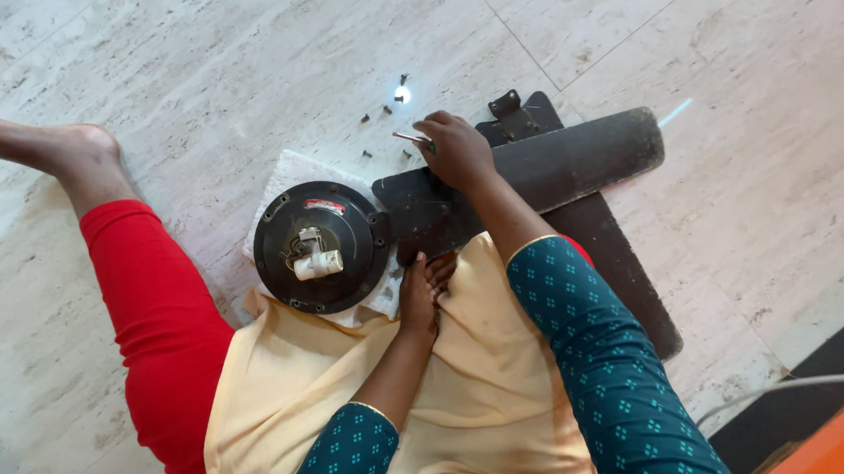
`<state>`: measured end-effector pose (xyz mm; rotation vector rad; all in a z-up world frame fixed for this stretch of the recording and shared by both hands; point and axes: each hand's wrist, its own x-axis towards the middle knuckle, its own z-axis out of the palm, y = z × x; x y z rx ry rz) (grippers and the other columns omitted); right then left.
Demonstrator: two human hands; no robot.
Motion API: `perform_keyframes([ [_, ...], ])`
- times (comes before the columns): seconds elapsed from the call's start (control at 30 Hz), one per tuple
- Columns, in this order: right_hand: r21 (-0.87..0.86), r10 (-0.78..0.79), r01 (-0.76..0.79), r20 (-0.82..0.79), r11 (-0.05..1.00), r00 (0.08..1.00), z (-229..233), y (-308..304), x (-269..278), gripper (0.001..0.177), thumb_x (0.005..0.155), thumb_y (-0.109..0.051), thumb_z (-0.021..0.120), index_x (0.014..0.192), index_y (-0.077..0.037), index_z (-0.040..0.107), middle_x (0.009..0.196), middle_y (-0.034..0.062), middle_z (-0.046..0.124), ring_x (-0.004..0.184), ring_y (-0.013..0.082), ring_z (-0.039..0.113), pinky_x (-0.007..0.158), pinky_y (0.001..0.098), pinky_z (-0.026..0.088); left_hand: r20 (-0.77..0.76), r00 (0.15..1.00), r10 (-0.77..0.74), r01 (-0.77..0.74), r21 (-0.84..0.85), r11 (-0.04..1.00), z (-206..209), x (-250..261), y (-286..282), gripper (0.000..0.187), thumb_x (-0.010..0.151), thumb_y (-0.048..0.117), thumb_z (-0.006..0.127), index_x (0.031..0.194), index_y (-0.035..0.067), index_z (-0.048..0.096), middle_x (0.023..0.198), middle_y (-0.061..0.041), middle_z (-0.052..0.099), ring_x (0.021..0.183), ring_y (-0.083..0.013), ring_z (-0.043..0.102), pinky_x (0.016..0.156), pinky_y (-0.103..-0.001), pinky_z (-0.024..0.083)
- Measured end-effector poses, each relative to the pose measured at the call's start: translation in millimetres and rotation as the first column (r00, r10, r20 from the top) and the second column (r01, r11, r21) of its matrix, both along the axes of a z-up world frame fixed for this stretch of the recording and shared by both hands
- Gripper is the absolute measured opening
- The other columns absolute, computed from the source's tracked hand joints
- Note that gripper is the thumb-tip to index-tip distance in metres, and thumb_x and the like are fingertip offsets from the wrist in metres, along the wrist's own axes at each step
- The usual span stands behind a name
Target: The person sits on the floor and uses a screwdriver to attach a fan blade to the motor housing. They align the blade, insert screws, and tighten them to secure the blade to the fan assembly.
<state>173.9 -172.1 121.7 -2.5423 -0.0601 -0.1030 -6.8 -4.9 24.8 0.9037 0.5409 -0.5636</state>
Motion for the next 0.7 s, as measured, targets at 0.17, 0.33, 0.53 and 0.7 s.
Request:
perform_keyframes([
  [0.17, -0.223, 0.153, -0.16, -0.049, 0.962, 0.987, -51, 15, 55, 0.048, 0.091, -0.001, 0.059, 0.138, -0.013, 0.063, 0.143, 0.005, 0.057, 0.122, 0.027, 0.06, 0.092, 0.0397, 0.054, 0.056, 0.998, -0.028, 0.028, 0.001, 1.0, 5, -6, -1, 0.044, 0.1, 0.034, 0.063, 0.121, -0.004, 0.067, 0.117, -0.014, 0.075, 0.105, -0.0205, 0.072, 0.09, -0.032, 0.055],
  [0.33, -0.322, 0.25, -0.206, 0.103, 0.924, 0.963, -77, 24, 75, 0.05, 0.083, 0.0, 0.059, 0.132, -0.005, 0.061, 0.153, 0.0073, 0.05, 0.134, 0.0304, 0.05, 0.096, 0.0397, 0.051, 0.04, 0.999, -0.032, 0.029, 0.072, 0.997, 16, -5, 0, 0.043, 0.099, 0.032, 0.068, 0.122, -0.004, 0.068, 0.114, -0.013, 0.075, 0.099, -0.018, 0.07, 0.088, -0.03, 0.054],
  [0.53, -0.242, 0.188, -0.177, 0.023, 0.954, 0.982, -92, 13, 72, 0.024, 0.093, -0.005, 0.06, 0.116, -0.002, 0.067, 0.141, 0.0036, 0.059, 0.128, 0.0266, 0.056, 0.096, 0.0389, 0.053, 0.033, 0.999, -0.038, 0.035, 0.087, 0.996, 14, -3, -3, 0.045, 0.096, 0.034, 0.068, 0.125, 0.0, 0.067, 0.116, -0.009, 0.075, 0.102, -0.0175, 0.071, 0.09, -0.031, 0.054],
  [0.7, -0.183, 0.13, -0.135, -0.042, 0.974, 0.991, -92, 9, 67, 0.012, 0.089, -0.003, 0.062, 0.095, -0.006, 0.072, 0.117, 0.0026, 0.066, 0.112, 0.0264, 0.062, 0.09, 0.039, 0.056, -0.006, 0.996, -0.086, 0.087, 0.084, 0.993, 9, -1, 1, 0.056, 0.101, 0.044, 0.063, 0.121, -0.007, 0.069, 0.113, -0.017, 0.077, 0.101, -0.0231, 0.073, 0.091, -0.034, 0.055],
])
